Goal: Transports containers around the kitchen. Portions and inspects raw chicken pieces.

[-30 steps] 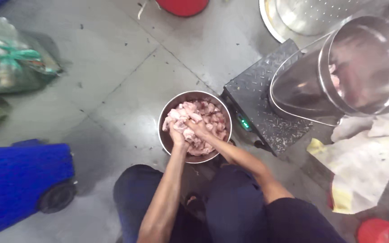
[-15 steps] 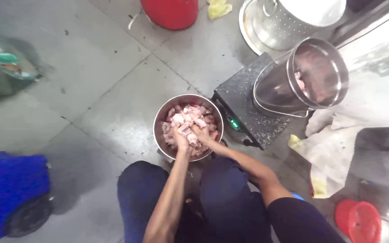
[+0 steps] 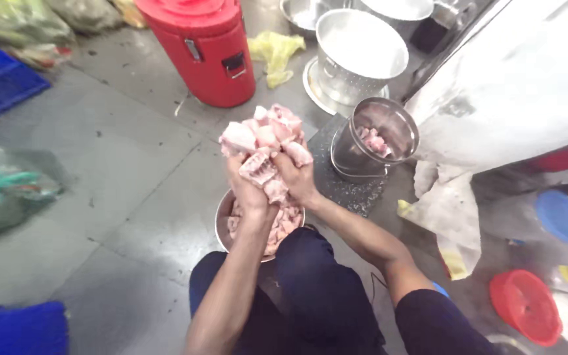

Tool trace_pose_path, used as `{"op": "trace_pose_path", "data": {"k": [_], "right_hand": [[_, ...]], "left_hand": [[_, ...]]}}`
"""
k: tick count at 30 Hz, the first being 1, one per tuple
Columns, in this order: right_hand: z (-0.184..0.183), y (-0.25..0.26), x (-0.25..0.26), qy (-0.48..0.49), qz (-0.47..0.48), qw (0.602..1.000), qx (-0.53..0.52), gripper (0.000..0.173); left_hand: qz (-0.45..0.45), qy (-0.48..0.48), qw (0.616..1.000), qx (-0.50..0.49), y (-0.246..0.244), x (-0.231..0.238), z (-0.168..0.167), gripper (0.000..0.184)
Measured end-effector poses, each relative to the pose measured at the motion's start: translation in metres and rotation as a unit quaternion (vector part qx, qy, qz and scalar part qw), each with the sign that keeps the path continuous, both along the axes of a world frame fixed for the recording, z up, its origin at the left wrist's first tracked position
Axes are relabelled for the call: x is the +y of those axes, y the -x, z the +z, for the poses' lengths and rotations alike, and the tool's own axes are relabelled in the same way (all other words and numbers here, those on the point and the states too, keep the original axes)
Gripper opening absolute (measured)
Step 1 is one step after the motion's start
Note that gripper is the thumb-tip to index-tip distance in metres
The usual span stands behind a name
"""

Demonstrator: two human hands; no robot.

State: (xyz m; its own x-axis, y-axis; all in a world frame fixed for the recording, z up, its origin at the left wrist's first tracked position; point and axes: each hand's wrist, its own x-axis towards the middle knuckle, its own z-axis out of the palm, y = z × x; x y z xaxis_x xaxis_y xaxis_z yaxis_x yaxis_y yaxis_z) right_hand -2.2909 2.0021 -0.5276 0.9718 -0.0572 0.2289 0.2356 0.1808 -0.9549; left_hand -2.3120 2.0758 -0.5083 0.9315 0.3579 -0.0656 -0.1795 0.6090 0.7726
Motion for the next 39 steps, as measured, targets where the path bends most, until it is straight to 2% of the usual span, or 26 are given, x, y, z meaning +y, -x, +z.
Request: {"op": "trace_pose_path", "data": {"k": [2, 5, 8, 10, 11, 13, 15, 16, 17, 18, 20, 21, 23, 24, 25, 26, 28, 30, 31, 33, 35, 37, 39], "right_hand": [[0.045, -0.009, -0.030, 0.017, -0.005, 1.000, -0.023, 0.043], [0.096, -0.037, -0.087, 0.039, -0.069, 0.991, -0.105, 0.030], [0.123, -0.080, -0.148, 0.043, -0.163, 0.971, -0.169, 0.014], [0.109, -0.102, -0.192, 0.038, -0.200, 0.967, -0.151, 0.017], [0.096, -0.109, -0.212, 0.056, -0.218, 0.968, -0.115, 0.020], [0.061, -0.109, -0.256, 0.181, -0.212, 0.959, 0.046, 0.031], [0.042, -0.109, -0.303, 0.397, -0.106, 0.882, 0.229, 0.036], [0.042, -0.111, -0.320, 0.461, -0.059, 0.845, 0.265, 0.039], [0.043, -0.109, -0.331, 0.489, -0.044, 0.831, 0.262, 0.041], [0.046, -0.103, -0.335, 0.490, -0.057, 0.840, 0.228, 0.043], [0.046, -0.077, -0.318, 0.458, -0.130, 0.869, 0.131, 0.039], [0.042, -0.060, -0.297, 0.449, -0.136, 0.879, 0.084, 0.035], [0.012, -0.028, -0.239, 0.430, -0.034, 0.900, 0.057, 0.032], [-0.016, -0.020, -0.205, 0.413, 0.068, 0.905, 0.076, 0.031], [-0.053, -0.014, -0.171, 0.393, 0.188, 0.892, 0.119, 0.033], [-0.097, -0.011, -0.138, 0.388, 0.294, 0.859, 0.161, 0.039], [-0.187, -0.002, -0.081, 0.441, 0.393, 0.784, 0.189, 0.061], [-0.245, -0.002, -0.034, 0.525, 0.412, 0.721, 0.186, 0.084], [-0.262, -0.003, -0.014, 0.562, 0.406, 0.693, 0.197, 0.093], [-0.283, -0.007, 0.014, 0.612, 0.383, 0.649, 0.239, 0.100], [-0.298, -0.012, 0.023, 0.634, 0.380, 0.615, 0.274, 0.100], [-0.303, -0.025, 0.027, 0.619, 0.384, 0.617, 0.297, 0.095], [-0.311, -0.031, 0.023, 0.571, 0.395, 0.643, 0.323, 0.092]], "left_hand": [[-0.051, 0.016, 0.997, -0.056, -0.014, -0.023, 0.039, 0.045], [-0.100, 0.042, 0.988, -0.109, -0.057, -0.075, 0.091, 0.037], [-0.137, 0.016, 0.984, -0.116, -0.105, -0.141, 0.112, 0.037], [-0.190, -0.050, 0.980, -0.030, -0.129, -0.180, 0.102, 0.044], [-0.255, -0.102, 0.961, 0.020, -0.140, -0.190, 0.093, 0.051], [-0.405, -0.237, 0.880, 0.066, -0.155, -0.191, 0.067, 0.059], [-0.484, -0.383, 0.784, 0.069, -0.160, -0.168, 0.052, 0.052], [-0.494, -0.421, 0.758, 0.059, -0.159, -0.146, 0.049, 0.047], [-0.478, -0.432, 0.763, 0.047, -0.152, -0.120, 0.043, 0.043], [-0.446, -0.421, 0.789, 0.037, -0.143, -0.091, 0.032, 0.041], [-0.361, -0.373, 0.853, 0.045, -0.118, -0.034, -0.008, 0.039], [-0.320, -0.354, 0.876, 0.069, -0.102, -0.007, -0.035, 0.039], [-0.228, -0.333, 0.899, 0.171, -0.065, 0.042, -0.112, 0.036], [-0.176, -0.339, 0.895, 0.229, -0.042, 0.061, -0.153, 0.035], [-0.129, -0.349, 0.880, 0.294, -0.014, 0.074, -0.189, 0.037], [-0.090, -0.354, 0.860, 0.355, 0.013, 0.078, -0.221, 0.042], [-0.042, -0.344, 0.813, 0.468, 0.061, 0.070, -0.273, 0.055], [-0.023, -0.307, 0.790, 0.530, 0.080, 0.054, -0.292, 0.067], [-0.029, -0.283, 0.795, 0.536, 0.081, 0.050, -0.294, 0.072], [-0.027, -0.217, 0.814, 0.538, 0.073, 0.054, -0.304, 0.077], [0.009, -0.148, 0.823, 0.548, 0.074, 0.062, -0.320, 0.073], [0.031, -0.123, 0.829, 0.545, 0.070, 0.069, -0.327, 0.070], [0.037, -0.138, 0.820, 0.555, 0.070, 0.068, -0.331, 0.071]]}}
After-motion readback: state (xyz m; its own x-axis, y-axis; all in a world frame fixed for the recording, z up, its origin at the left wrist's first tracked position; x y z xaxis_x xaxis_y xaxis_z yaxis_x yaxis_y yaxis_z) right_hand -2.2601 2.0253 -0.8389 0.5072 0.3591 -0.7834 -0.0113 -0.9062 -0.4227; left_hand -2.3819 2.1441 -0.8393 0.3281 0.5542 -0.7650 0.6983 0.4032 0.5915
